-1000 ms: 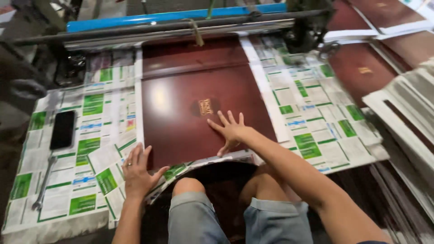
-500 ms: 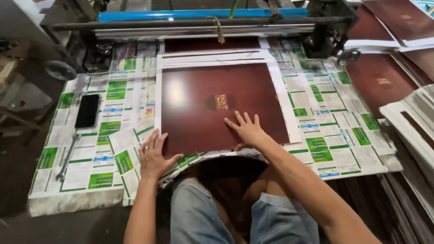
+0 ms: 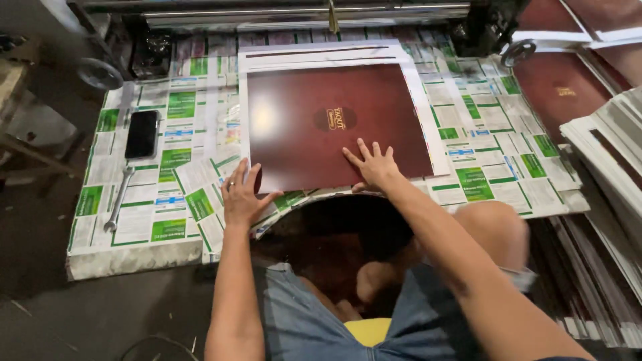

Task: The person takes a maroon book from a stack and places it on a newspaper-covered surface. They align the book under a machine and repeatedly adjust its position with both hands to ensure it is straight.

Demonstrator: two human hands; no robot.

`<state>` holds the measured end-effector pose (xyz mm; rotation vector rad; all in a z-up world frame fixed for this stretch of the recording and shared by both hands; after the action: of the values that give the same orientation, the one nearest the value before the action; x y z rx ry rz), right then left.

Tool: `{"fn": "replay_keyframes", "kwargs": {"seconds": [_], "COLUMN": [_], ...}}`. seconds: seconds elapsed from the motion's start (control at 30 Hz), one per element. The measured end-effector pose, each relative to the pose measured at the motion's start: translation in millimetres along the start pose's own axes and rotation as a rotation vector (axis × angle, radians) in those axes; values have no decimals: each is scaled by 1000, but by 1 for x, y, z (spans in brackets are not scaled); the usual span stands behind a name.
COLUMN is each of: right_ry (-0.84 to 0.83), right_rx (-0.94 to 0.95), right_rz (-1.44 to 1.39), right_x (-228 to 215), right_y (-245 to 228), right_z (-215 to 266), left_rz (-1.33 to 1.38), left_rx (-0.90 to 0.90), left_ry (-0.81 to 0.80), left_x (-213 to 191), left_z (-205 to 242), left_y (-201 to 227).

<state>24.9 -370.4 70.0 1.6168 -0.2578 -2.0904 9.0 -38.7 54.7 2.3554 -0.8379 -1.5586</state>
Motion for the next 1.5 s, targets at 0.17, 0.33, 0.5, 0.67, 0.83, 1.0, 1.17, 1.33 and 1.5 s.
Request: {"fn": "replay_keyframes", "kwargs": {"seconds": [0.17, 0.33, 0.5, 0.67, 0.83, 1.0, 1.17, 1.33, 1.5], "right_ry": [74, 66, 8, 245, 692, 995, 880, 751, 684], "right_rx": [-58, -86, -122, -180, 25, 112, 54, 71, 93], "right_rz": [-108, -153, -111, -67, -93, -256, -332, -275, -263], "right_x": [9, 16, -2, -14, -53, -40, -6, -7, 9], "right_y": [-2, -5, 3, 7, 11, 19, 9, 21, 18], "right_z": [1, 1, -4, 19, 67, 71, 57, 53, 34], "left_rz": [-10, -34, -28, 276, 422, -173, -116, -126, -97], "left_rx": [8, 50, 38, 63, -137, -182, -148, -159, -105], "left_ry": [39, 89, 115, 379, 394, -85, 36, 2, 49], "left_x": [4, 5, 2, -36, -32, 16, -13, -9, -7], "left_z": [3, 7, 6, 14, 18, -5, -3, -4, -6], "left_y": [-4, -6, -3, 7, -10, -18, 5, 2, 0]}}
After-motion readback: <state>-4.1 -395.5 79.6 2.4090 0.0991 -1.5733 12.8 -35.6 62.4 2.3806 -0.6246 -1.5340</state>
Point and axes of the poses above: each hand's wrist, its own z-axis away from the middle knuckle, its own x-axis out of the palm, y = z × x, the point moved 8 cm from there along -z, towards the middle knuckle, and after that the axes turned 9 degrees about z, right-handed, at the moved point
